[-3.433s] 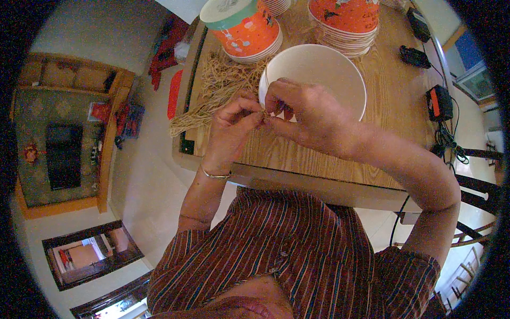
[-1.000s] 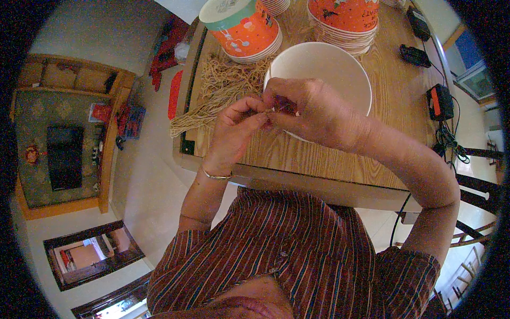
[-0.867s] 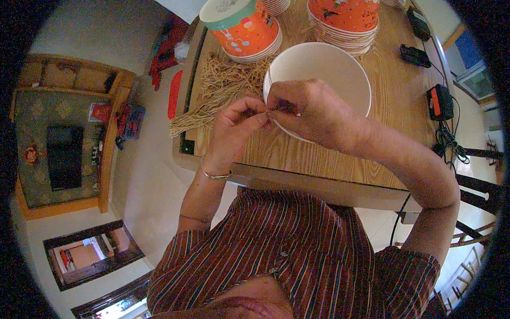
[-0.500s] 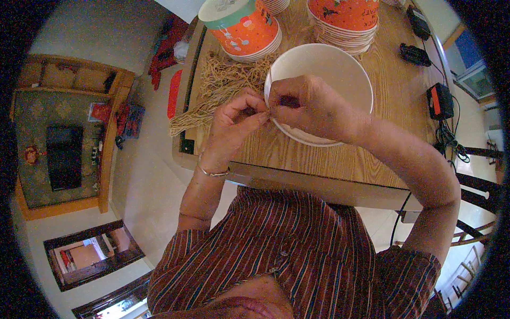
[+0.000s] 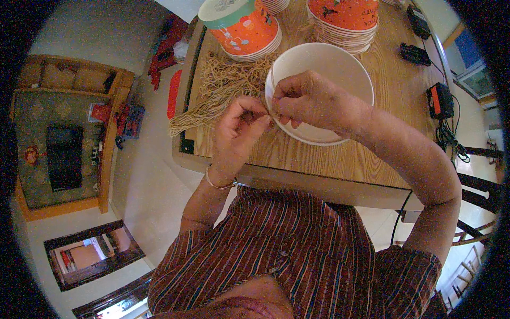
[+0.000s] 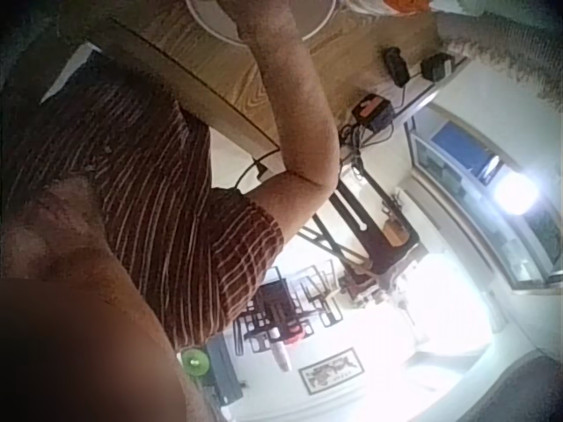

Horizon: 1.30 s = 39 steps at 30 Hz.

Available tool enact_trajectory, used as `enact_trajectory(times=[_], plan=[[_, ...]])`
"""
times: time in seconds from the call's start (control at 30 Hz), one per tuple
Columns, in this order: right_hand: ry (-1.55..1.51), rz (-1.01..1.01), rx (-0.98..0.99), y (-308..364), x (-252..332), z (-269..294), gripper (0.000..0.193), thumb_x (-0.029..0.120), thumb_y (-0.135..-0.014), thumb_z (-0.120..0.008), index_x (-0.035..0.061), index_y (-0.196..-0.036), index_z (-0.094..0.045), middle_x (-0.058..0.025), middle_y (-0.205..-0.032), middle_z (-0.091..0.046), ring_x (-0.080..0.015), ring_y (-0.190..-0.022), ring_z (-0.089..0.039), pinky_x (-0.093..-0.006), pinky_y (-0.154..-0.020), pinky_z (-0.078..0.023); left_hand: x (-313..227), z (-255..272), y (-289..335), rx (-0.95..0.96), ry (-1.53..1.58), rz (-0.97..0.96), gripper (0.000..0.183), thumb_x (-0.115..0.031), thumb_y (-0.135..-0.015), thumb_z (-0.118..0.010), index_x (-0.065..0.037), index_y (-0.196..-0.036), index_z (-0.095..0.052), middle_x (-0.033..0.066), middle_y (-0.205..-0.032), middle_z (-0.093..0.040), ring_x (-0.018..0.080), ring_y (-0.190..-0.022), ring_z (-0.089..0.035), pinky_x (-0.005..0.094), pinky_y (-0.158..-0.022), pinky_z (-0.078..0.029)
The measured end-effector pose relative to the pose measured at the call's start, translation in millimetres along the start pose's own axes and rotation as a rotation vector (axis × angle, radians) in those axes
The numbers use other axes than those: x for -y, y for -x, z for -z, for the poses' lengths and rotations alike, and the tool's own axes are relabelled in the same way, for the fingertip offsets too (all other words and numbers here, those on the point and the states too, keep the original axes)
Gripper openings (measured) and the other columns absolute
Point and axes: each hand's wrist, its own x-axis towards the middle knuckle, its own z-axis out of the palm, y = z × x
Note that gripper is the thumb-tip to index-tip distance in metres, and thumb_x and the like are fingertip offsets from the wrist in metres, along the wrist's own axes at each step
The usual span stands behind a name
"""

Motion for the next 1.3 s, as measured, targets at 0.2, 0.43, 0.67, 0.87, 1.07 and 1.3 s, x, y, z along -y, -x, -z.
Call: enact_trajectory(times=[0.2, 0.43, 0.67, 0.87, 1.07, 1.3], plan=[[-0.03, -0.053, 0.022, 1, 5, -1, 0.012, 0.012, -0.088, -0.058, 0.0027, -0.082, -0.061, -0.0012, -0.073, -0.06, -0.0075, -0.066, -0.057, -0.0224, -0.063, -0.048, 4, -5, 1, -0.049, -0.171, -0.133, 0.015, 0.003, -0.086, -0.065, -0.002, -0.095, -0.056, 0.0026, -0.096, -0.052, 0.0092, -0.088, -0.054, 0.0237, -0.078, -0.047], [-0.01, -0.007, 0.0, 0, 2, -3, 0.012, 0.012, -0.088, -0.059, 0.002, -0.083, -0.061, -0.0011, -0.073, -0.06, -0.0077, -0.066, -0.057, -0.0224, -0.062, -0.048, 3, -7, 3, -0.083, -0.086, -0.022, 0.013, 0.004, -0.086, -0.064, -0.001, -0.095, -0.057, 0.0023, -0.096, -0.053, 0.0091, -0.089, -0.055, 0.0236, -0.08, -0.048], [-0.006, 0.041, 0.012, 0, 1, -2, 0.011, 0.012, -0.089, -0.059, 0.0021, -0.084, -0.061, -0.0006, -0.073, -0.061, -0.0065, -0.066, -0.057, -0.0221, -0.061, -0.048, 2, -4, 4, -0.057, -0.044, 0.004, 0.009, 0.002, -0.089, -0.062, -0.001, -0.096, -0.057, 0.0004, -0.095, -0.054, 0.007, -0.086, -0.055, 0.0219, -0.074, -0.046], [-0.003, 0.078, 0.015, 0, -1, -3, 0.01, 0.01, -0.088, -0.059, 0.0021, -0.083, -0.06, 0.0, -0.073, -0.06, -0.0057, -0.067, -0.056, -0.0217, -0.062, -0.048, -11, -10, 3, -0.068, 0.077, 0.119, 0.008, 0.0, -0.091, -0.061, -0.002, -0.098, -0.057, -0.001, -0.094, -0.056, 0.0044, -0.081, -0.054, 0.0199, -0.072, -0.045], [0.102, 0.144, -0.019, 0, -5, -3, 0.008, 0.008, -0.087, -0.059, 0.0015, -0.082, -0.059, 0.0, -0.074, -0.06, -0.0055, -0.067, -0.056, -0.0213, -0.062, -0.047, -6, -9, 3, -0.05, 0.086, 0.13, 0.009, 0.0, -0.089, -0.062, -0.003, -0.097, -0.058, -0.0027, -0.09, -0.058, 0.0034, -0.08, -0.053, 0.0191, -0.071, -0.045], [-0.014, 0.008, 0.004, 2, 4, -3, 0.011, 0.011, -0.087, -0.058, 0.0009, -0.085, -0.061, -0.0018, -0.075, -0.061, -0.007, -0.066, -0.057, -0.0223, -0.062, -0.048, -5, -7, 2, -0.055, 0.079, 0.196, 0.009, 0.0, -0.088, -0.063, -0.003, -0.096, -0.059, -0.0031, -0.086, -0.059, 0.0037, -0.076, -0.055, 0.0195, -0.069, -0.046]])
